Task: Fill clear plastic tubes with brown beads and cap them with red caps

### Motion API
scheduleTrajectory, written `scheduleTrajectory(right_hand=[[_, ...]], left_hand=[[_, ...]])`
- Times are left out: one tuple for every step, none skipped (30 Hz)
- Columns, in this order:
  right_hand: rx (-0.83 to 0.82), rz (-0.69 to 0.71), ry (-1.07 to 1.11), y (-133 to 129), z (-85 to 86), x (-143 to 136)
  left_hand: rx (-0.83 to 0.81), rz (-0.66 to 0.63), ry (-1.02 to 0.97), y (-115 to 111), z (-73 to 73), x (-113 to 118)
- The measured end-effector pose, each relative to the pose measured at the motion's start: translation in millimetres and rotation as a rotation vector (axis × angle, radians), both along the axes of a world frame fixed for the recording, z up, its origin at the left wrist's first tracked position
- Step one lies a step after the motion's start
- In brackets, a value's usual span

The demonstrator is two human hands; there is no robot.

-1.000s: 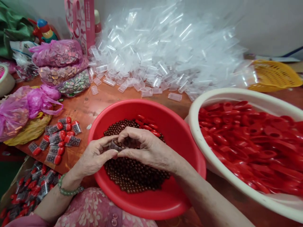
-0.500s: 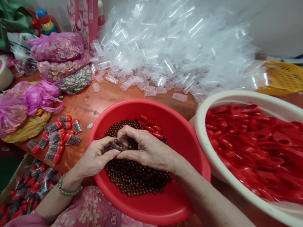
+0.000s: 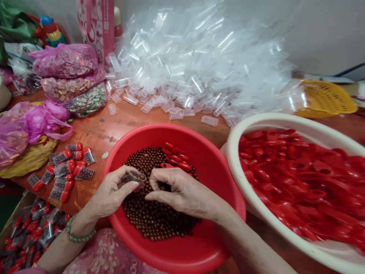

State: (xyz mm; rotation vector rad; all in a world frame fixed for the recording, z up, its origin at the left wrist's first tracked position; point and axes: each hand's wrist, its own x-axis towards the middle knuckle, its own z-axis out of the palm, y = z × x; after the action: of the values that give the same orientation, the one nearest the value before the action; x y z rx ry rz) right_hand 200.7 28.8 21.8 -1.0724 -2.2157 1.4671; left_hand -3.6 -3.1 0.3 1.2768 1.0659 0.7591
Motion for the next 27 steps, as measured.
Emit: scheduleTrajectory(right_hand=[[-0.012, 0.015, -0.049, -3, -0.1, 5], [-0.020, 0.028, -0.103, -5, -0.2, 9], [-0.018, 0.039, -0.148, -8, -0.3, 14], [-0.003, 0.041, -0.180, -10, -0.2, 18], [0.026, 0.028, -0.192, -11, 0.1, 21], [0.061, 0.000, -0.187, -11, 0.9, 24], [0.090, -0.035, -0.173, -11, 2.1, 26], [0.110, -0.070, -0.160, -10, 3.7, 29], [0.124, -0.106, -0.148, -8, 5.4, 32], [0.139, -0.141, -0.140, -6, 7.0, 35], [0.161, -0.177, -0.139, -3, 8.1, 39], [0.190, -0.212, -0.147, 0, 8.3, 44], [0.223, -0.252, -0.168, 3, 7.4, 49], [0.255, -0.288, -0.206, 6, 5.1, 55], [0.283, -0.308, -0.260, 10, 1.7, 59], [0.304, -0.302, -0.334, 13, -2.7, 63], [0.319, -0.276, -0.417, 16, -7.7, 65], [0.329, -0.236, -0.496, 19, -13.2, 66], [0.335, -0.190, -0.564, 22, -18.6, 65], [0.339, -0.148, -0.615, 25, -23.9, 61], [0.342, -0.114, -0.649, 27, -28.8, 56], [0.345, -0.091, -0.670, 29, -33.5, 50], [0.351, -0.073, -0.683, 31, -37.8, 44], [0.359, -0.055, -0.697, 32, -42.0, 37], [0.368, -0.040, -0.708, 33, -46.0, 30], [0.374, -0.027, -0.714, 34, -49.8, 25], [0.379, -0.019, -0.715, 34, -53.6, 21]], left_hand=[[-0.004, 0.005, -0.003, 0, 1.6, 0], [-0.012, 0.004, -0.013, 0, 3.6, -1], [-0.025, -0.005, -0.040, 0, 6.2, -1], [-0.039, -0.020, -0.088, -1, 9.2, -2], [-0.050, -0.041, -0.154, -2, 12.3, -3], [-0.060, -0.064, -0.224, -3, 15.4, -3], [-0.065, -0.088, -0.278, -3, 18.1, -4], [-0.062, -0.103, -0.298, -4, 20.3, -4], [-0.051, -0.110, -0.282, -4, 21.9, -4], [-0.035, -0.107, -0.249, -3, 22.9, -5], [-0.019, -0.101, -0.215, -2, 23.3, -5], [-0.003, -0.091, -0.192, -1, 23.2, -6], [0.018, -0.084, -0.183, 1, 22.8, -7], [0.037, -0.084, -0.180, 2, 22.1, -7], [0.054, -0.090, -0.182, 3, 21.1, -8], [0.068, -0.093, -0.184, 4, 19.9, -8], [0.077, -0.088, -0.190, 5, 18.5, -7], [0.081, -0.077, -0.201, 6, 17.0, -7], [0.076, -0.067, -0.209, 6, 15.4, -6], [0.067, -0.064, -0.209, 7, 13.8, -4], [0.058, -0.071, -0.196, 8, 12.4, -3], [0.050, -0.083, -0.173, 8, 11.3, -1], [0.046, -0.098, -0.154, 9, 10.4, 0], [0.045, -0.109, -0.143, 10, 9.8, 1], [0.047, -0.113, -0.137, 11, 9.4, 1], [0.048, -0.118, -0.133, 12, 9.0, 2], [0.040, -0.126, -0.129, 13, 8.8, 2]])
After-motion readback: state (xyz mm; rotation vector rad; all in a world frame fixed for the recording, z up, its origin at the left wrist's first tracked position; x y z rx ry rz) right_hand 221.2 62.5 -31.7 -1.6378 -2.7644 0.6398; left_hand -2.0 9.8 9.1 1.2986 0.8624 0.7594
